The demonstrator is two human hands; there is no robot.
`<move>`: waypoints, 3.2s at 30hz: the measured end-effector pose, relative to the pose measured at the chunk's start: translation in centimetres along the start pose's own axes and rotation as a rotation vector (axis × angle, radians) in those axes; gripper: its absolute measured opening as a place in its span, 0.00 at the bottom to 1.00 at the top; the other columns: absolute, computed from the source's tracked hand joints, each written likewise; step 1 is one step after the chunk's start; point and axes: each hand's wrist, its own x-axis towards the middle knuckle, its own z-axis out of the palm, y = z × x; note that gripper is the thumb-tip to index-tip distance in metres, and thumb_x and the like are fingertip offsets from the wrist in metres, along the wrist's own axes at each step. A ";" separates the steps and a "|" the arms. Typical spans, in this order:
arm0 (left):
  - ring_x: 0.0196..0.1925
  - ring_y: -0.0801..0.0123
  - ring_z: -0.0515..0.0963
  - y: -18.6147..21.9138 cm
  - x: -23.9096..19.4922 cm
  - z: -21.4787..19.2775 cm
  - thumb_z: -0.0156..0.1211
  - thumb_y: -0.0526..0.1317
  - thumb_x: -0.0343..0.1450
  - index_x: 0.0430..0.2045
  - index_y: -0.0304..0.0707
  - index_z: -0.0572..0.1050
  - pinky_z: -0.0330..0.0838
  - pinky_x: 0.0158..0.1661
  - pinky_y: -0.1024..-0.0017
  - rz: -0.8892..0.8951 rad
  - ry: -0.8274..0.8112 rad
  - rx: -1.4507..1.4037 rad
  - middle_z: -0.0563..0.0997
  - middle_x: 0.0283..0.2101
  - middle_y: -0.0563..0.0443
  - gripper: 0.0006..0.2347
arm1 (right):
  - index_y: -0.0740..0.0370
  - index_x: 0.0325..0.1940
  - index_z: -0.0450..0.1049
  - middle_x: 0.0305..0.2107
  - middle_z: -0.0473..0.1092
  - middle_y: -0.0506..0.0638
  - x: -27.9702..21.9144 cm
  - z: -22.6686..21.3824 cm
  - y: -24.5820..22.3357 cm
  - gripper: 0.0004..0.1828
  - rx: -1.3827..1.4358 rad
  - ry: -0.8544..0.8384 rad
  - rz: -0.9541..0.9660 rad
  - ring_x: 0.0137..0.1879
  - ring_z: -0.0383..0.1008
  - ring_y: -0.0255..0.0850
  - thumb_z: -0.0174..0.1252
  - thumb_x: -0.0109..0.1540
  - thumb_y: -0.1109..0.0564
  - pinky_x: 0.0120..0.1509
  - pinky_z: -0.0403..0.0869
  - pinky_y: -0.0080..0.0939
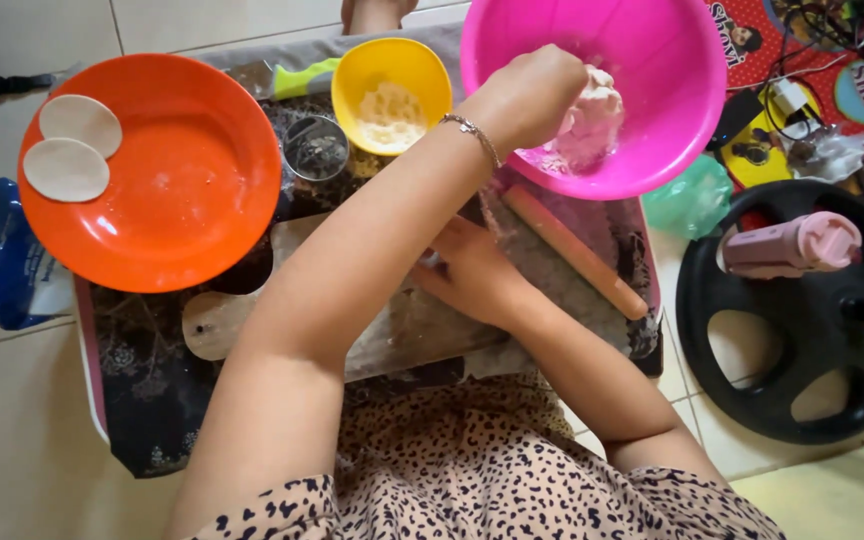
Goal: Rolling out small pieces of dough with a rolling pin and cutting them into circular shapes using a metal cutter.
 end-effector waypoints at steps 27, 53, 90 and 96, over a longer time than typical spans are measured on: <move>0.41 0.63 0.74 2.7 -28.0 -2.7 0.65 0.43 0.65 0.32 0.52 0.79 0.72 0.36 0.67 -0.324 0.258 0.357 0.73 0.33 0.58 0.05 | 0.53 0.50 0.79 0.49 0.73 0.51 1.3 0.9 2.3 0.17 -0.039 0.110 -0.170 0.57 0.74 0.56 0.71 0.59 0.49 0.59 0.74 0.54; 0.38 0.64 0.82 2.1 -23.8 -4.1 0.49 0.59 0.73 0.52 0.26 0.73 0.79 0.37 0.71 -0.634 0.424 -1.976 0.81 0.41 0.41 0.29 | 0.65 0.50 0.74 0.38 0.78 0.54 2.7 1.5 -0.9 0.22 0.330 0.201 -0.093 0.42 0.83 0.44 0.74 0.54 0.64 0.45 0.81 0.41; 0.72 0.44 0.61 3.1 -24.8 -4.2 0.24 0.76 0.69 0.66 0.32 0.61 0.46 0.71 0.48 -0.334 -0.038 -1.832 0.66 0.66 0.38 0.46 | 0.61 0.58 0.78 0.39 0.79 0.55 2.4 3.0 0.6 0.17 0.047 0.516 -0.352 0.40 0.81 0.53 0.52 0.67 0.63 0.45 0.78 0.50; 0.52 0.62 0.83 -1.3 -26.5 -5.9 0.34 0.56 0.78 0.48 0.37 0.78 0.77 0.48 0.67 -0.487 0.447 -1.281 0.84 0.48 0.43 0.25 | 0.73 0.57 0.71 0.33 0.71 0.58 3.4 1.0 2.9 0.15 1.077 0.353 0.381 0.35 0.82 0.51 0.54 0.67 0.64 0.38 0.86 0.53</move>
